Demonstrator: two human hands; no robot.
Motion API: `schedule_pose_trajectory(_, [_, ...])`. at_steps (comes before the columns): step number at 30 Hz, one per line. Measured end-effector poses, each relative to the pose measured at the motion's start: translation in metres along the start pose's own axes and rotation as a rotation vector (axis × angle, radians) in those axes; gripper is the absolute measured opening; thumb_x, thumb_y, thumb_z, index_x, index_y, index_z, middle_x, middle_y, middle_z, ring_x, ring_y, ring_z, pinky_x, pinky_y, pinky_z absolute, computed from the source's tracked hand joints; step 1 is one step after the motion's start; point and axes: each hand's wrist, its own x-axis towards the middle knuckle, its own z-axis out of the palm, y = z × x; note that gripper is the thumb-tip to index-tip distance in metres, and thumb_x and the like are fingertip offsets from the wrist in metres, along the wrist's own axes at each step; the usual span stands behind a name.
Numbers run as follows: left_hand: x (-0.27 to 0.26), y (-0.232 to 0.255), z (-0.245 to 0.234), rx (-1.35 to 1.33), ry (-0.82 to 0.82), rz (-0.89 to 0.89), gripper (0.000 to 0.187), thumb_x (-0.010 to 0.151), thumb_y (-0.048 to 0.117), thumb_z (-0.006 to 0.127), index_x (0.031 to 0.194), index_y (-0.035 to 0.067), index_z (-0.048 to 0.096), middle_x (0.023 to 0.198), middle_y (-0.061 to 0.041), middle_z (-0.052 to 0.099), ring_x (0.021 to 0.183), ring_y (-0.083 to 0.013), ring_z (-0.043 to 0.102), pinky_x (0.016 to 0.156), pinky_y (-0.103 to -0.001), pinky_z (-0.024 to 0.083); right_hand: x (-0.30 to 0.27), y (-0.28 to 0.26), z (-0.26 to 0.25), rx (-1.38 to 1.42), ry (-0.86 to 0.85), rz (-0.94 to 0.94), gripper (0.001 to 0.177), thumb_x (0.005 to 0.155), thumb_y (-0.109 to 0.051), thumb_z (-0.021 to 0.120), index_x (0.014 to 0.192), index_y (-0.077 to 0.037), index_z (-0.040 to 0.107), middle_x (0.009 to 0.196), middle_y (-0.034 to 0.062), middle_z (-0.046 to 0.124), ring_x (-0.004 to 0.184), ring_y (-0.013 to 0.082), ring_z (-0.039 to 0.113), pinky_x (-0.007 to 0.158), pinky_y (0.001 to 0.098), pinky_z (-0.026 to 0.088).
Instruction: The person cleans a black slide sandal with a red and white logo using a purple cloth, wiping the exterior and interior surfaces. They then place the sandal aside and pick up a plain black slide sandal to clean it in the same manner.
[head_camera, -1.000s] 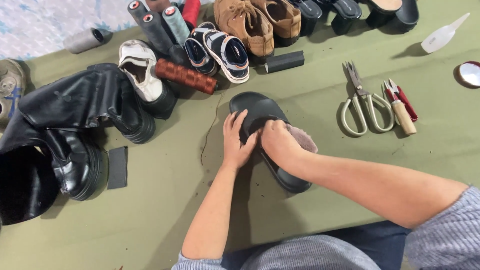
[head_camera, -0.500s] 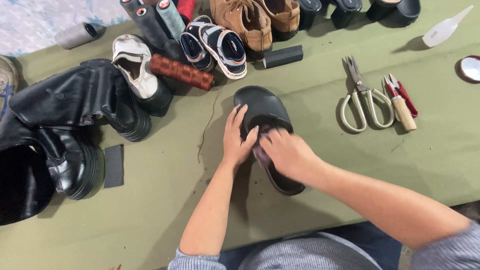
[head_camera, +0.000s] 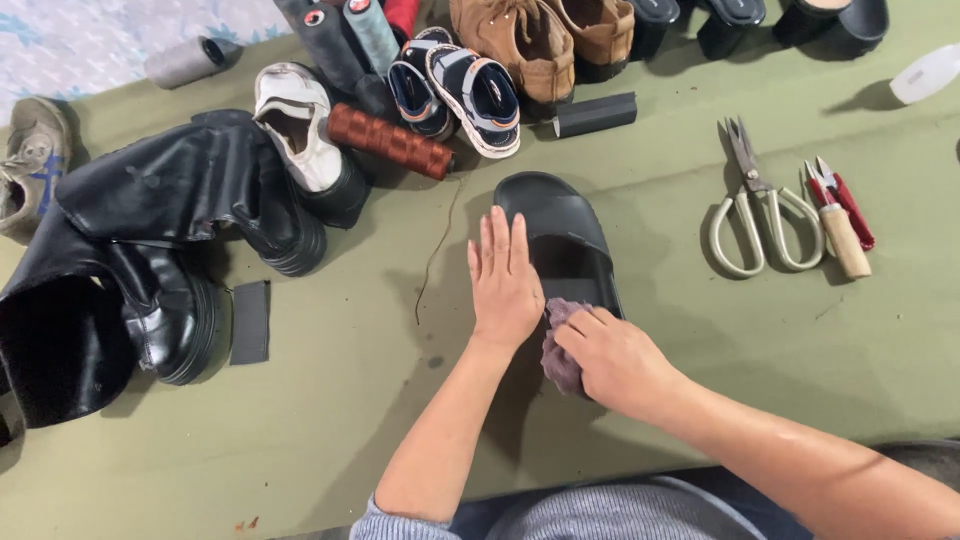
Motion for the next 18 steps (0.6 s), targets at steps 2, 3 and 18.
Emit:
schedule_pose_trajectory(2, [0.002, -0.005, 0.002, 0.043, 0.014, 0.036, 0.066, 0.097, 0.010, 0.045, 0.162, 0.006, 0.032, 0.168, -0.026, 0.025, 0.154, -0.0445, 0.030, 0.120, -0.061, 0.027, 0.025, 0.008, -0.002, 0.037, 0.038, 0.003, 0.021, 0.081, -0.010, 0.050, 0.100, -0.016, 0.059, 0.095, 0.0047, 0.054, 0.091, 0.0291, 0.059, 0.067, 0.0393, 0.054])
schedule_pose_trajectory(3, [0.002, -0.010, 0.005, 0.070, 0.016, 0.067, 0.071, 0.094, 0.009, 0.049, 0.163, 0.007, 0.031, 0.168, -0.025, 0.028, 0.153, -0.0427, 0.032, 0.119, -0.060, 0.030, 0.037, 0.016, 0.011, 0.002, 0.091, -0.024, 0.020, 0.083, -0.012, 0.051, 0.100, -0.018, 0.059, 0.095, 0.0035, 0.054, 0.092, 0.0283, 0.058, 0.069, 0.0394, 0.053])
schedule_pose_trajectory(18, [0.022, 0.001, -0.043, -0.739, -0.435, -0.308, 0.074, 0.096, 0.039, 0.057, 0.160, 0.020, 0.027, 0.171, -0.018, 0.023, 0.156, -0.0344, 0.027, 0.121, -0.051, 0.024, -0.005, -0.002, -0.012, 0.239, 0.032, -0.110, 0.030, 0.071, 0.005, 0.058, 0.098, -0.008, 0.064, 0.109, 0.0086, 0.061, 0.079, 0.0314, 0.055, 0.075, 0.0436, 0.050])
